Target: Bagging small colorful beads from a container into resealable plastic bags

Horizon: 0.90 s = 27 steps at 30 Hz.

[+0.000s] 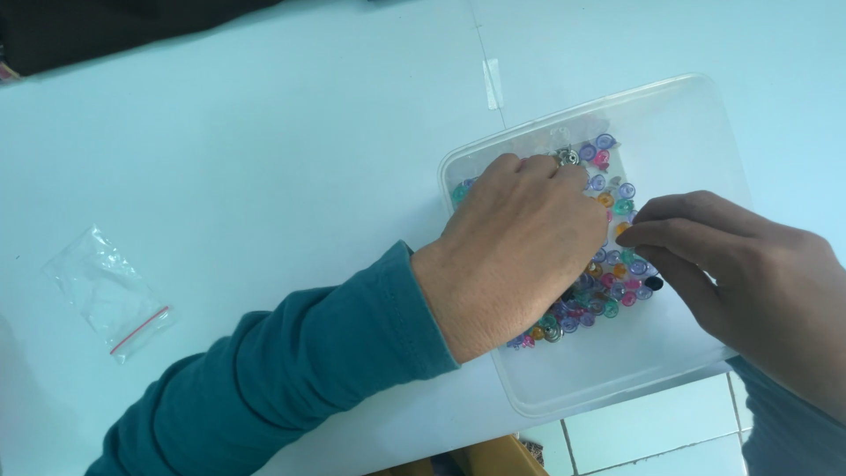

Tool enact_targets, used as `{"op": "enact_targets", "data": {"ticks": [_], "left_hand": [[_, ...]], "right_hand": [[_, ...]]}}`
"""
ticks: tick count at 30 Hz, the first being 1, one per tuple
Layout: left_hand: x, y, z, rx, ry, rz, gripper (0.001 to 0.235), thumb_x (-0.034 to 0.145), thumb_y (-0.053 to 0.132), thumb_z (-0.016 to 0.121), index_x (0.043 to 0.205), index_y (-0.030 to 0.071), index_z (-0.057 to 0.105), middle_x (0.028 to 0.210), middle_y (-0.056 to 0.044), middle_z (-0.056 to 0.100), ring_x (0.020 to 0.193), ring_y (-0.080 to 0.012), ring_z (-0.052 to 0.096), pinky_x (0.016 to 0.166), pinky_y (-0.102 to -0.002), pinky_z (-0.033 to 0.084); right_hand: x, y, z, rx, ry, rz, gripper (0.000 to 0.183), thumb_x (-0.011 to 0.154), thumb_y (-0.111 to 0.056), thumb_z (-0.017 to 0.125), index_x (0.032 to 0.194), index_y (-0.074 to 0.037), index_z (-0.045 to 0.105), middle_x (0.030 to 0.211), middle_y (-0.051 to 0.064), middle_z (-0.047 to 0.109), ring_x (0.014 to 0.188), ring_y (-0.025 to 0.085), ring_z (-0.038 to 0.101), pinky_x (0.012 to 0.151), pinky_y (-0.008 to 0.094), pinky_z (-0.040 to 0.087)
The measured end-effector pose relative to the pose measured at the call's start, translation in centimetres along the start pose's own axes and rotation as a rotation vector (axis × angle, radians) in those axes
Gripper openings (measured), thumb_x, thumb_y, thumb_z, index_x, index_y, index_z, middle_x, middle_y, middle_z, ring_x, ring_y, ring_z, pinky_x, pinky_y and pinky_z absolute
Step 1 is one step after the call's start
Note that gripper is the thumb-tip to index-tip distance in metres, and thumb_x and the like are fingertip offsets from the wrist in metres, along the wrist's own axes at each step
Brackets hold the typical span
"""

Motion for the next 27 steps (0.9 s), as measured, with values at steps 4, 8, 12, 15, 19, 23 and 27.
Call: {"op": "enact_targets", "data": {"ticks": [4, 8, 12, 15, 19, 23, 27], "left_hand": [[0.6, 1.0, 0.7, 0.058, 0.006, 0.013, 0.02, 0.099, 0.016, 0.065, 0.081, 0.023, 0.072, 0.082, -0.006, 0.065, 0.081, -0.0281, 0.061, 0.071, -0.045, 0.048], [1.3, 1.1, 1.7, 0.171, -0.01, -0.022, 0.026, 0.097, 0.015, 0.066, 0.073, 0.027, 0.068, 0.08, -0.002, 0.064, 0.081, -0.0263, 0.062, 0.073, -0.042, 0.049], [2.4, 0.6, 2.4, 0.158, -0.001, -0.065, 0.03, 0.101, 0.019, 0.062, 0.074, 0.027, 0.069, 0.08, -0.002, 0.067, 0.079, -0.0249, 0.063, 0.072, -0.041, 0.049], [3.3, 0.6, 3.1, 0.159, -0.101, -0.084, 0.02, 0.103, 0.027, 0.06, 0.087, 0.027, 0.073, 0.093, -0.004, 0.071, 0.088, -0.0252, 0.065, 0.077, -0.041, 0.051], [3.7, 0.5, 3.6, 0.169, -0.139, -0.071, 0.009, 0.099, 0.031, 0.066, 0.094, 0.027, 0.072, 0.095, -0.003, 0.071, 0.091, -0.0248, 0.065, 0.081, -0.041, 0.052], [3.8, 0.2, 3.9, 0.144, -0.147, -0.057, 0.011, 0.097, 0.021, 0.066, 0.089, 0.027, 0.07, 0.089, 0.0, 0.071, 0.086, -0.0254, 0.066, 0.079, -0.042, 0.05], [3.7, 0.3, 3.5, 0.17, -0.13, -0.041, 0.01, 0.092, 0.019, 0.071, 0.087, 0.028, 0.07, 0.082, 0.002, 0.072, 0.084, -0.0254, 0.066, 0.077, -0.043, 0.049]], "right_hand": [[0.4, -0.4, 0.0, 0.018, 0.053, -0.023, 0.013, 0.095, -0.012, 0.073, 0.105, -0.008, 0.08, 0.11, 0.004, 0.075, 0.09, 0.02, 0.073, 0.075, 0.034, 0.06], [1.0, -0.9, 1.2, 0.061, -0.014, -0.078, 0.016, 0.094, -0.003, 0.068, 0.108, 0.0, 0.074, 0.111, 0.011, 0.072, 0.093, 0.026, 0.071, 0.079, 0.038, 0.061], [1.7, -0.4, 3.4, -0.019, -0.197, 0.049, 0.006, 0.097, -0.006, 0.063, 0.1, -0.007, 0.068, 0.093, 0.008, 0.067, 0.076, 0.027, 0.066, 0.057, 0.042, 0.058], [1.8, -0.5, 3.8, 0.003, -0.247, 0.064, 0.007, 0.097, -0.007, 0.063, 0.09, -0.01, 0.064, 0.08, 0.005, 0.06, 0.066, 0.024, 0.06, 0.051, 0.041, 0.051], [1.7, -0.5, 4.1, -0.014, -0.232, 0.018, 0.011, 0.098, -0.001, 0.061, 0.09, -0.007, 0.064, 0.078, 0.007, 0.062, 0.061, 0.024, 0.058, 0.047, 0.039, 0.051], [2.0, -0.8, 3.8, 0.021, -0.204, 0.005, 0.008, 0.096, -0.006, 0.065, 0.094, -0.007, 0.072, 0.086, 0.007, 0.068, 0.064, 0.03, 0.067, 0.052, 0.042, 0.056], [1.9, -0.5, 3.3, 0.096, -0.1, -0.009, 0.016, 0.091, 0.0, 0.066, 0.101, -0.006, 0.077, 0.099, 0.008, 0.074, 0.075, 0.03, 0.072, 0.066, 0.041, 0.06]]}}
Point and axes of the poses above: each hand's wrist, its own x-axis towards the middle knuckle, its own z-axis out of the palm, y = z × x, the point moved 7 cm from there along x, towards the middle knuckle
